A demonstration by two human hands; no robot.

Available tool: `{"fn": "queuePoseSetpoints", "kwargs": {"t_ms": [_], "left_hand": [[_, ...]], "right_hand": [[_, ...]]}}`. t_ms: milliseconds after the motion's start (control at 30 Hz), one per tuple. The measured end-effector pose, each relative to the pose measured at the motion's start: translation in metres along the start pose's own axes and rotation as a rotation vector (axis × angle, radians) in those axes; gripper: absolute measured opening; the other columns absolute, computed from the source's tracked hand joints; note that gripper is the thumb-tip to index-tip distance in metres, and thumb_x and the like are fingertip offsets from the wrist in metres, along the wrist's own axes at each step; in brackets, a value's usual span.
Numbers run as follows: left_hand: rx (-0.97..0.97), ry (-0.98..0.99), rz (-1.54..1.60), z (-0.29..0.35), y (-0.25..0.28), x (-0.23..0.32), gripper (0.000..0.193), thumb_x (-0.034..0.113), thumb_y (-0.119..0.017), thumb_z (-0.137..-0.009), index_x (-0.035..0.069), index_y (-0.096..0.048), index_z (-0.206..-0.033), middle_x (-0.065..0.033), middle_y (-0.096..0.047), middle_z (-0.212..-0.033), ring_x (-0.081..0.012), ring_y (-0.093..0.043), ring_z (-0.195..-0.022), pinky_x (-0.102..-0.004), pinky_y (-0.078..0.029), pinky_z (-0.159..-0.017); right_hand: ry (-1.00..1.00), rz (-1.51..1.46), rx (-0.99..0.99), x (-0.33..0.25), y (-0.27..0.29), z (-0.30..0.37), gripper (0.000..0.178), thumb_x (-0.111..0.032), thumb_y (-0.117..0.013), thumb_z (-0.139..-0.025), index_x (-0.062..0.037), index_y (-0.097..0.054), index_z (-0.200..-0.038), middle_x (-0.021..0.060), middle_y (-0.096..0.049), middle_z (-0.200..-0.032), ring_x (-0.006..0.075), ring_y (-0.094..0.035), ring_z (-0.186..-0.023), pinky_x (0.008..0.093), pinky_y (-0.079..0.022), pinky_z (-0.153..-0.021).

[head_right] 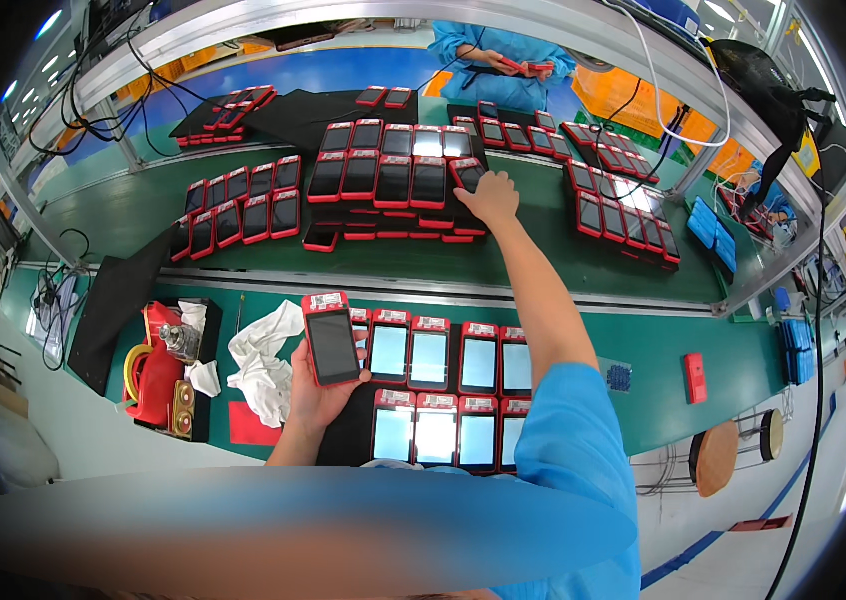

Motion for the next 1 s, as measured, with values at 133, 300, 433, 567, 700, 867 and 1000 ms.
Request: {"fn": "queuePoseSetpoints", "kwargs": {"t_ms": [133,300,433,567,700,867,1000], "left_hand": [[-0.008,-0.029,-0.033,-0.001,0.002,0.001,0.059,0.049,-0.030,-0.103,0.006,-0.048,-0.140,-0.0155,-0.058,-0.131,-0.0234,-0.061,-0.103,-0.0436,-0.051,-0.081],[0.014,-0.080,-0.041,-0.003,0.008,0.005,0.056,0.047,-0.031,-0.103,0.006,-0.050,-0.136,-0.0138,-0.059,-0.126,-0.0239,-0.059,-0.101,-0.0424,-0.050,-0.078],[0.037,-0.075,-0.024,-0.003,0.009,0.002,0.053,0.046,-0.032,-0.104,0.006,-0.051,-0.133,-0.0116,-0.059,-0.120,-0.0240,-0.057,-0.099,-0.0400,-0.048,-0.076],[0.033,-0.080,-0.026,-0.002,0.003,0.003,0.051,0.045,-0.033,-0.104,0.007,-0.052,-0.132,-0.0111,-0.059,-0.119,-0.0233,-0.057,-0.099,-0.0386,-0.048,-0.076],[0.041,-0.094,-0.052,-0.006,0.003,0.003,0.050,0.044,-0.033,-0.104,0.007,-0.053,-0.131,-0.0110,-0.060,-0.119,-0.0225,-0.058,-0.099,-0.0380,-0.049,-0.075],[0.060,-0.112,-0.109,-0.007,0.003,0.003,0.051,0.045,-0.032,-0.104,0.007,-0.053,-0.131,-0.0110,-0.059,-0.119,-0.0210,-0.058,-0.098,-0.0373,-0.049,-0.074],[0.054,-0.119,-0.133,-0.004,0.003,0.004,0.050,0.045,-0.033,-0.104,0.007,-0.052,-0.131,-0.0108,-0.059,-0.119,-0.0205,-0.057,-0.097,-0.0367,-0.049,-0.074]], "right_hand": [[-0.022,-0.090,0.112,0.006,0.010,0.004,0.067,-0.052,-0.076,-0.071,0.0040,-0.065,-0.107,0.0207,-0.060,-0.112,0.0389,-0.063,-0.106,0.0469,-0.054,-0.087],[0.010,-0.297,0.213,0.028,0.043,0.050,0.059,-0.044,-0.076,-0.070,0.0045,-0.065,-0.102,0.0216,-0.062,-0.106,0.0384,-0.064,-0.096,0.0446,-0.054,-0.084],[0.101,-0.486,0.290,0.042,0.087,0.144,0.052,-0.031,-0.078,-0.071,0.0045,-0.064,-0.107,0.0199,-0.062,-0.100,0.0367,-0.063,-0.091,0.0432,-0.052,-0.080],[0.139,-0.429,0.386,0.077,0.113,0.237,0.054,-0.020,-0.079,-0.072,0.0003,-0.059,-0.118,0.0186,-0.059,-0.108,0.0366,-0.062,-0.097,0.0433,-0.052,-0.081],[-0.030,-0.319,0.549,0.143,0.106,0.290,0.061,-0.018,-0.082,-0.071,0.0004,-0.055,-0.122,0.0178,-0.056,-0.116,0.0377,-0.061,-0.101,0.0444,-0.053,-0.085],[-0.100,-0.278,0.612,0.175,0.098,0.298,0.061,-0.017,-0.082,-0.071,0.0014,-0.055,-0.122,0.0181,-0.056,-0.117,0.0369,-0.061,-0.103,0.0434,-0.053,-0.085],[-0.095,-0.285,0.619,0.174,0.094,0.297,0.061,-0.018,-0.083,-0.071,0.0016,-0.055,-0.122,0.0182,-0.056,-0.117,0.0367,-0.061,-0.103,0.0429,-0.053,-0.085]]}}
Point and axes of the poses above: each hand's wrist, its own z-axis away from the middle knuckle, its own y-axis out of the back of the hand, x = y × z, the point moved 7 cm from there along -z, towards the middle knuckle
